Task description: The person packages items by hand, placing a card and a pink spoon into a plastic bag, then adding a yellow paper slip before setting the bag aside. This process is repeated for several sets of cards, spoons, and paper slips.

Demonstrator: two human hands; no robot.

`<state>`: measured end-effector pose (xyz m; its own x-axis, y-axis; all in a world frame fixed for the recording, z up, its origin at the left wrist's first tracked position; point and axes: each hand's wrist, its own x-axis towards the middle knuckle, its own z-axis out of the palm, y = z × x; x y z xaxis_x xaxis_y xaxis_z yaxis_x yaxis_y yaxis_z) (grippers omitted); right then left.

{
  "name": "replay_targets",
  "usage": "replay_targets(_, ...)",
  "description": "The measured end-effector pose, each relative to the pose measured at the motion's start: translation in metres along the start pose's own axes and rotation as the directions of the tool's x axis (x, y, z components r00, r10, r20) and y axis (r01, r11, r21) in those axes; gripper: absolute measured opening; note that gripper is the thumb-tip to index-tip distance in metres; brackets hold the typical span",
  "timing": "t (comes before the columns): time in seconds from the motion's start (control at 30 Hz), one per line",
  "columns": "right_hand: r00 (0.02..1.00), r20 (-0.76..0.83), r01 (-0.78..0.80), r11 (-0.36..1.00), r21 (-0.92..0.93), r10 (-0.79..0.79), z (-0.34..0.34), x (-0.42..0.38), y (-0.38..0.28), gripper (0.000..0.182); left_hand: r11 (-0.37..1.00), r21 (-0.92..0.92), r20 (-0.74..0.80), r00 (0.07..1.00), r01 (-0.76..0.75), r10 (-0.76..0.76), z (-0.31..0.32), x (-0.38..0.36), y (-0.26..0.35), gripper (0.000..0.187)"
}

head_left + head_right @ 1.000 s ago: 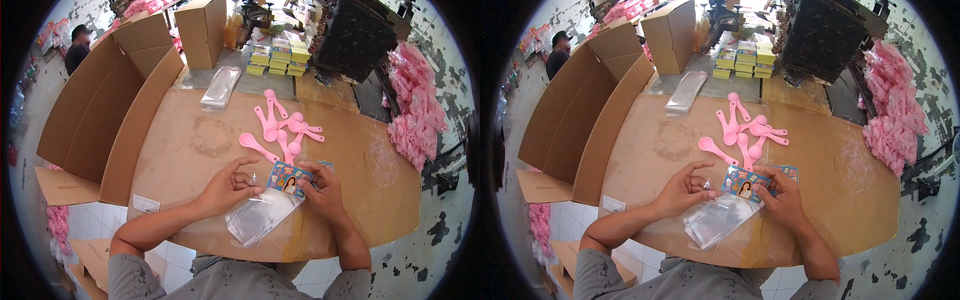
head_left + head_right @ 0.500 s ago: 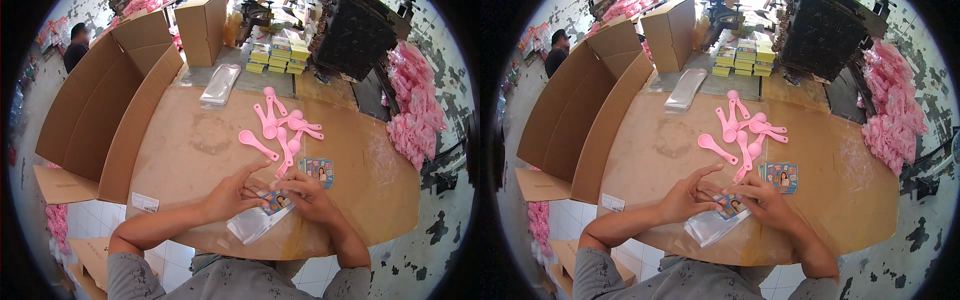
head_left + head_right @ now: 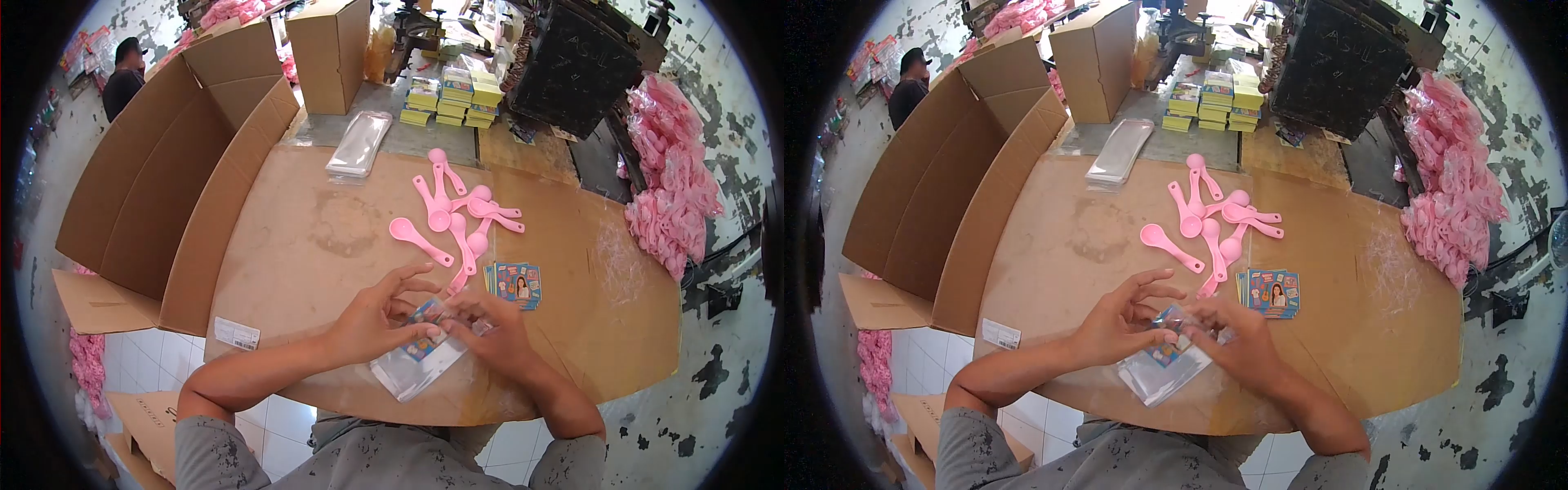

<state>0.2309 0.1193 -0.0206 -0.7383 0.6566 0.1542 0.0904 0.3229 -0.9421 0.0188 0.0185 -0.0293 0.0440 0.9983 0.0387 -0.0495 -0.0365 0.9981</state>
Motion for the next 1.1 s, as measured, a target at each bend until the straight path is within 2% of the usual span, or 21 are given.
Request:
replay_targets(0.1, 0.995, -0.035, -0.094, 0.992, 0.081, 0.097, -0.005, 0.002, -0.005, 0.026, 0.995, 0.072, 0.034, 0.997, 0.073, -0.075, -0.004, -0.003, -0.005, 0.064)
replay_targets(0.2, 0.952, 0.2, 0.267, 0.947, -0.179, -0.23, -0.013, 0.012, 0.001, 0.028, 0.987, 0.105, 0.065, 0.989, 0.125, -0.132, -0.008, -0.005, 0.001, 0.057)
replay_targets(0.3, 0.879, 0.377, 0.381, 0.906, -0.186, -0.292, -0.047, 0.044, 0.001, 0.024, 0.99, 0.063, 0.038, 0.991, 0.124, -0.126, -0.01, -0.006, 0.002, 0.053)
replay_targets(0.33, 0.959, 0.222, 0.231, 0.942, -0.245, -0.178, -0.059, 0.055, 0.003, 0.023, 0.989, 0.04, 0.027, 0.99, 0.139, -0.14, -0.013, -0.005, 0.002, 0.052)
replay_targets(0.37, 0.997, 0.056, 0.07, 0.958, -0.279, -0.057, -0.07, 0.067, 0.007, 0.023, 0.988, 0.015, 0.018, 0.988, 0.154, -0.154, -0.014, -0.005, 0.001, 0.052)
replay_targets(0.43, 0.973, -0.127, 0.078, 0.792, -0.606, -0.194, -0.092, 0.099, 0.033, 0.025, 0.994, -0.038, 0.015, 0.995, 0.102, -0.101, -0.015, -0.006, -0.003, 0.048)
replay_targets(0.53, 0.962, 0.013, 0.156, 0.51, -0.846, -0.272, -0.118, 0.119, 0.074, 0.021, 0.99, -0.096, 0.023, 0.995, 0.1, -0.098, -0.019, -0.005, -0.001, 0.043)
replay_targets(0.63, 0.997, -0.048, 0.007, 0.737, -0.676, -0.054, -0.115, 0.122, 0.061, 0.016, 0.989, -0.112, 0.019, 0.995, 0.101, -0.099, -0.025, -0.005, 0.002, 0.039)
replay_targets(0.73, 1.0, -0.019, 0.0, 0.763, -0.646, -0.016, -0.113, 0.116, 0.056, 0.016, 0.985, -0.144, -0.001, 0.996, 0.092, -0.093, -0.028, -0.003, 0.003, 0.039)
replay_targets(0.83, 0.997, -0.036, 0.038, 0.842, -0.539, -0.069, -0.111, 0.111, 0.066, 0.018, 0.983, -0.17, -0.01, 0.997, 0.075, -0.077, -0.027, -0.002, 0.003, 0.04)
replay_targets(0.87, 0.997, -0.02, 0.045, 0.823, -0.566, -0.068, -0.113, 0.11, 0.066, 0.018, 0.982, -0.175, -0.014, 0.997, 0.067, -0.07, -0.027, -0.002, 0.003, 0.04)
replay_targets(0.93, 0.998, 0.013, 0.06, 0.786, -0.616, -0.066, -0.111, 0.107, 0.051, 0.019, 0.982, -0.176, -0.011, 0.997, 0.075, -0.078, -0.026, -0.002, 0.002, 0.042)
replay_targets(1.03, 0.991, 0.035, 0.127, 0.819, -0.56, -0.129, -0.095, 0.091, 0.007, 0.019, 0.981, -0.171, -0.012, 0.995, 0.091, -0.095, -0.026, -0.003, 0.01, 0.044)
replay_targets(1.1, 0.987, 0.156, 0.103, 0.882, -0.46, -0.034, -0.083, 0.073, -0.023, 0.019, 0.982, -0.164, -0.013, 0.995, 0.092, -0.096, -0.028, -0.003, 0.012, 0.044)
